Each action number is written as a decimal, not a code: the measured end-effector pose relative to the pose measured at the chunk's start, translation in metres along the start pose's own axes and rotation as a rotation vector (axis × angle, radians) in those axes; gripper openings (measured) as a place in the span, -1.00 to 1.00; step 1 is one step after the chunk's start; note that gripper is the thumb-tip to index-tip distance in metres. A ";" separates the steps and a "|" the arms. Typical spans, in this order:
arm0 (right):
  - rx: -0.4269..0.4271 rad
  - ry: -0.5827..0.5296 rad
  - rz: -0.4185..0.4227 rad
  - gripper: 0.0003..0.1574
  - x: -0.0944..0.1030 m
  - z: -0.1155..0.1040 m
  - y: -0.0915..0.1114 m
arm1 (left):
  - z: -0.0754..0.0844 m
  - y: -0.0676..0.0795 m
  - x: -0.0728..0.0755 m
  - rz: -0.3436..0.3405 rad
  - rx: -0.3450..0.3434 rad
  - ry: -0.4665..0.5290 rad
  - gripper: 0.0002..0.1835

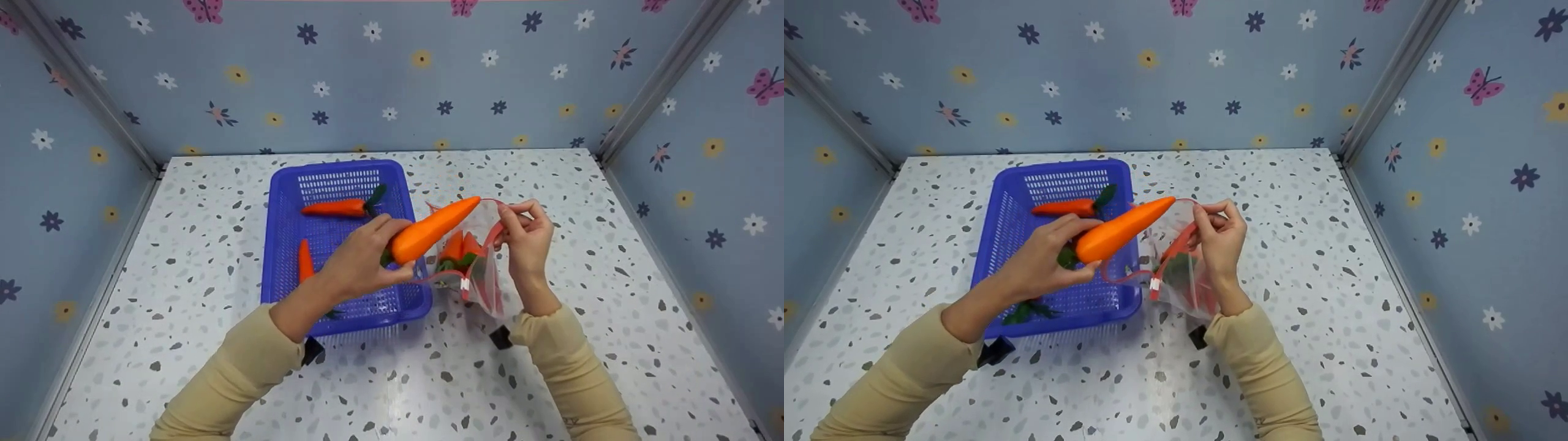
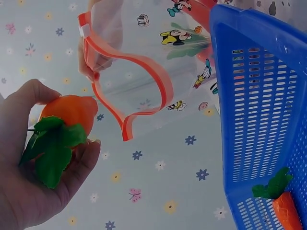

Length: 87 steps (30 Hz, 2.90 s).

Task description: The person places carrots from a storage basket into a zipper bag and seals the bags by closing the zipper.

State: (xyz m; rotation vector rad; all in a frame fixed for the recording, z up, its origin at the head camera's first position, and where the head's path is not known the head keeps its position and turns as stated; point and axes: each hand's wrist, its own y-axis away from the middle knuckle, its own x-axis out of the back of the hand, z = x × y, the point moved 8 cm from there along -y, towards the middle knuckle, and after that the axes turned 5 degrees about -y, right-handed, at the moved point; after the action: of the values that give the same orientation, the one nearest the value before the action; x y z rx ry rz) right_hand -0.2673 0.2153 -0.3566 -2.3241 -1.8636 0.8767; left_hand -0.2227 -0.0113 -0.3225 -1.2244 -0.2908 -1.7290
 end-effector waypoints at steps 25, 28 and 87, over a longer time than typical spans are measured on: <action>-0.010 0.025 0.001 -0.90 -0.001 -0.001 0.001 | 0.002 -0.024 -0.039 -0.236 0.025 -0.044 -0.46; -0.006 0.014 -0.003 -0.90 -0.001 -0.001 0.001 | 0.004 -0.028 -0.040 -0.208 0.018 -0.043 -0.47; -0.019 -0.013 -0.011 -0.91 -0.002 0.001 0.003 | -0.152 0.069 -0.066 -0.280 0.505 -0.260 -0.40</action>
State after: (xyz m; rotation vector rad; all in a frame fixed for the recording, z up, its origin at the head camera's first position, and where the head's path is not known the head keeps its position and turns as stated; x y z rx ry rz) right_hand -0.2655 0.2118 -0.3578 -2.3225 -1.8966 0.8784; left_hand -0.2562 -0.1083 -0.4702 -1.0595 -1.0293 -1.5840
